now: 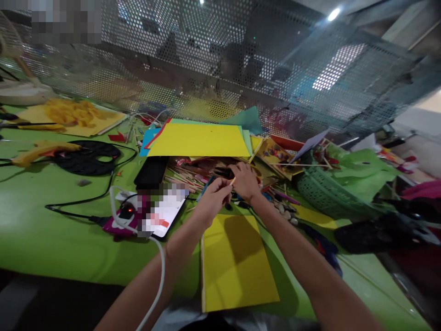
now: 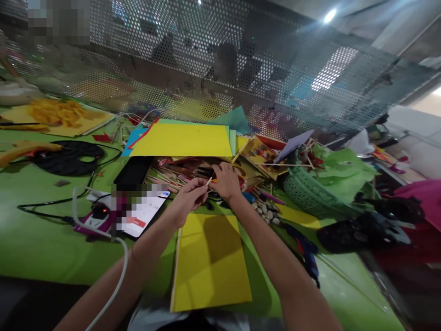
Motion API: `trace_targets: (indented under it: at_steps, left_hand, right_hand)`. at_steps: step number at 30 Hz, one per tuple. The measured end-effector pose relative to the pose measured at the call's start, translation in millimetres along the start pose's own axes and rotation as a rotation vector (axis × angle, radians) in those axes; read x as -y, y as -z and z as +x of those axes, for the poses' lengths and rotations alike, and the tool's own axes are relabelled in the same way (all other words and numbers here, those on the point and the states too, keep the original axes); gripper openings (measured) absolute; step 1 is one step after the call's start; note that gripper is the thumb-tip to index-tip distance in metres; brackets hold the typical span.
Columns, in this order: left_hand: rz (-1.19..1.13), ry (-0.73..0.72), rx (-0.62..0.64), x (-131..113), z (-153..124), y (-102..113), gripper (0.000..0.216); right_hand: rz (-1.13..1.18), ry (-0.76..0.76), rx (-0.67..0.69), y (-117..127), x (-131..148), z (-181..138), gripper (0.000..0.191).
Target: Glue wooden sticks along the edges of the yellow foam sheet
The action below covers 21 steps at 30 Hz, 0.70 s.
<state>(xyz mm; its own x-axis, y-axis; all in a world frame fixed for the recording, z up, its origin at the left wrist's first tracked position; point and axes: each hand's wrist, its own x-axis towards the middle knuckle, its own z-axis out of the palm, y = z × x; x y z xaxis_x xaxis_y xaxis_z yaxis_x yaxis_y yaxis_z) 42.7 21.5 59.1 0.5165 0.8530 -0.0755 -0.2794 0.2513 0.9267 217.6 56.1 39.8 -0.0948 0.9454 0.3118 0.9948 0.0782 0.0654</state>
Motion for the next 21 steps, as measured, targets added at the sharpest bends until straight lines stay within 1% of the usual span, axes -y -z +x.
trace_targets:
  at_steps: [4,7,9,11,12,14,15,18,21]
  left_hand:
    - [0.028,-0.013,-0.013,1.4,1.0,0.5,0.017]
    - [0.065,-0.033,-0.025,2.8,1.4,1.2,0.015]
    - [0.098,-0.042,-0.025,4.1,1.9,1.5,0.014]
    - [0.143,-0.055,-0.029,6.1,2.8,2.0,0.013]
    - [0.172,-0.074,-0.037,7.4,3.5,2.4,0.012]
    - [0.250,-0.146,-0.057,10.6,5.2,3.2,0.011]
    - [0.299,-0.188,-0.064,12.5,5.9,3.6,0.010]
    - [0.454,-0.282,-0.035,19.0,7.1,4.1,0.007]
    - [0.566,-0.335,0.036,25.4,6.0,3.4,0.007]
  right_hand:
    - [0.083,0.015,-0.001,-9.2,12.2,4.5,0.047]
    - [0.190,0.031,0.008,-13.0,8.6,5.5,0.050]
    - [0.285,0.048,0.009,-10.2,2.0,2.7,0.053]
    - [0.396,0.049,-0.009,-0.9,-4.5,-5.2,0.050]
    - [0.456,0.038,-0.025,6.1,-6.8,-11.3,0.044]
    - [0.585,-0.009,-0.056,22.2,-8.8,-26.8,0.030]
    - [0.652,-0.033,-0.051,30.0,-8.4,-35.5,0.030]
    - [0.830,-0.071,0.024,45.3,-4.0,-58.6,0.039]
    - [0.950,-0.113,0.081,46.0,0.8,-71.3,0.044]
